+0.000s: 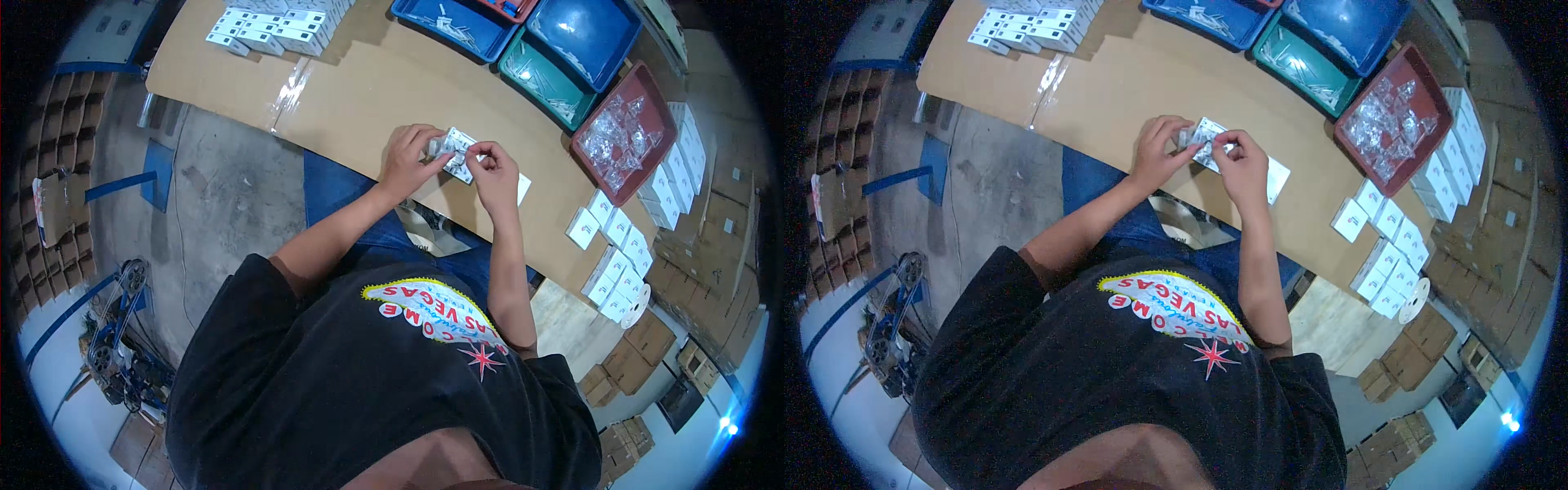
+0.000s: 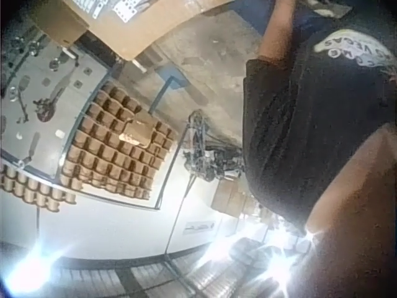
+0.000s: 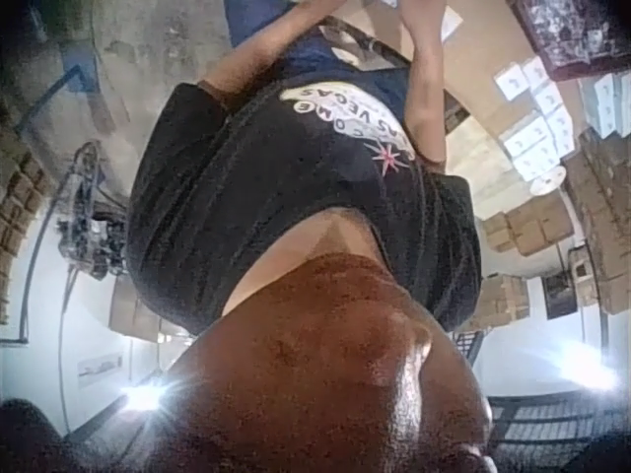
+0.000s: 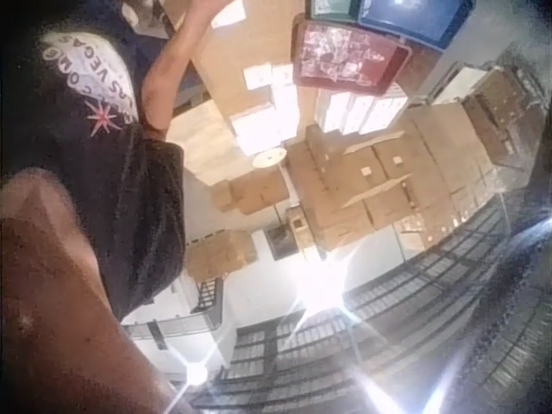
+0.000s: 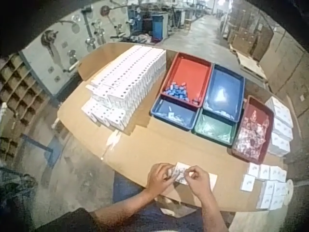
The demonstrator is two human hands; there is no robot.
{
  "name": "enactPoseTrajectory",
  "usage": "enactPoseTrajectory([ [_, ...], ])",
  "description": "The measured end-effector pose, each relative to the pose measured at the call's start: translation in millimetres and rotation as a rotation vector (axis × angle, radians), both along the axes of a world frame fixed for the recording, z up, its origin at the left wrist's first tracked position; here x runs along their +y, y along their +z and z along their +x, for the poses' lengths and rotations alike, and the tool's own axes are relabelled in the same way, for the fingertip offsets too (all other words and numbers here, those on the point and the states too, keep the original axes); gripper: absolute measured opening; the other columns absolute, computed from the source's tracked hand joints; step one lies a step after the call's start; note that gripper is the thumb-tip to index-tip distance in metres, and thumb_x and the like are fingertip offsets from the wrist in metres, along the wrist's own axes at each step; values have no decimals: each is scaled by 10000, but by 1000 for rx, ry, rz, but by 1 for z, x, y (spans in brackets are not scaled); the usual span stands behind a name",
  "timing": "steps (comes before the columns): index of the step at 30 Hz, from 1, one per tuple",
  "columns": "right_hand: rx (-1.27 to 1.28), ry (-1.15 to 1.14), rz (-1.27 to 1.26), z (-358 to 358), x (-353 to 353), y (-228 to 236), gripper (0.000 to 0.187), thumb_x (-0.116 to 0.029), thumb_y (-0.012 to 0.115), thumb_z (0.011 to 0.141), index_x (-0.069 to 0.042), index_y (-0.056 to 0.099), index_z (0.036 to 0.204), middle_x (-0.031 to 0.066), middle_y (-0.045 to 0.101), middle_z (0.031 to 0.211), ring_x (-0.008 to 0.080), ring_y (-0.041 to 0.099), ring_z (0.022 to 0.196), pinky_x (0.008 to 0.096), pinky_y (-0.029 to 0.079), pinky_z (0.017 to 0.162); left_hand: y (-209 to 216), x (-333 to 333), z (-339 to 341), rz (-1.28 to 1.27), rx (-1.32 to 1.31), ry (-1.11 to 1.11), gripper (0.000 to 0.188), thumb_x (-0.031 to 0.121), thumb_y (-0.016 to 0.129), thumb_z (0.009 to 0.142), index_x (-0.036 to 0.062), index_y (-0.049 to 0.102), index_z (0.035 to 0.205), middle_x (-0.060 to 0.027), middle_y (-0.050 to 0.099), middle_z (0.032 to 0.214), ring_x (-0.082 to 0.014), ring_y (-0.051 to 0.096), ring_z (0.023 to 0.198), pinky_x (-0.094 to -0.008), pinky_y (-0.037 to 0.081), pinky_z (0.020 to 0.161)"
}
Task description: Assembling small white cardboard boxes and placing components inside.
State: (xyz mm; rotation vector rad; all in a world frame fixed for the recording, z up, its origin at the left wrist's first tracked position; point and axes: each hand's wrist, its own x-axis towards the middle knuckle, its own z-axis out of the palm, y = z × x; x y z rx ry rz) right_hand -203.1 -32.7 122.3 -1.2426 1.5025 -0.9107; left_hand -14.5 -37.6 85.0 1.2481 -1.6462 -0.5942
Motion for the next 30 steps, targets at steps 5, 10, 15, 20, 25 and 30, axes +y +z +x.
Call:
enactPoseTrajectory([
  [5, 182, 112, -39, 9, -11, 13, 100, -85, 718, 970, -6, 706, 1030, -17, 634, 806, 26, 479, 626, 228, 388, 555, -9, 1, 2, -26, -2, -2, 393, 179, 869, 761, 76, 714, 1108, -88, 685, 1091, -305, 650, 1029, -416, 504, 907],
  [10, 317, 198, -122, 13, -17, 18, 130, -110, 701, 987, 0, 699, 1055, 64, 643, 848, 111, 520, 657, 284, 441, 611, -18, 2, 0, -28, -4, -5, 414, 207, 842, 791, 91, 709, 1165, -79, 667, 1115, -284, 641, 1058, -411, 476, 927],
  [15, 425, 248, -185, 16, -16, 15, 120, -136, 693, 976, -33, 696, 1037, 135, 643, 996, 311, 658, 776, 422, 521, 692, -17, 1, 1, -18, -13, -10, 429, 196, 834, 784, 91, 706, 1180, -79, 665, 1121, -286, 640, 1062, -416, 477, 932],
  [20, 329, 249, -197, 21, -13, 20, 146, -139, 688, 988, -8, 698, 1052, 117, 616, 1041, 258, 650, 801, 369, 517, 691, -10, 4, 2, 13, -6, -24, 444, 172, 832, 774, 84, 700, 1189, -87, 665, 1126, -291, 641, 1066, -426, 485, 925],
  [25, 261, 191, -213, 18, -18, 17, 152, -129, 686, 996, 5, 706, 1064, 91, 597, 1007, 187, 597, 757, 314, 491, 657, -13, 1, 1, 29, 29, -3, 405, 209, 857, 774, 67, 703, 1121, -105, 683, 1107, -323, 647, 1053, -434, 498, 924],
  [30, 240, 135, -203, 7, -22, 15, 141, -122, 686, 987, -1, 717, 1052, 97, 606, 989, 160, 564, 668, 313, 470, 619, -10, -2, 0, -14, 1, 3, 407, 207, 868, 777, 64, 702, 1120, -96, 679, 1081, -307, 644, 1033, -418, 498, 900],
])
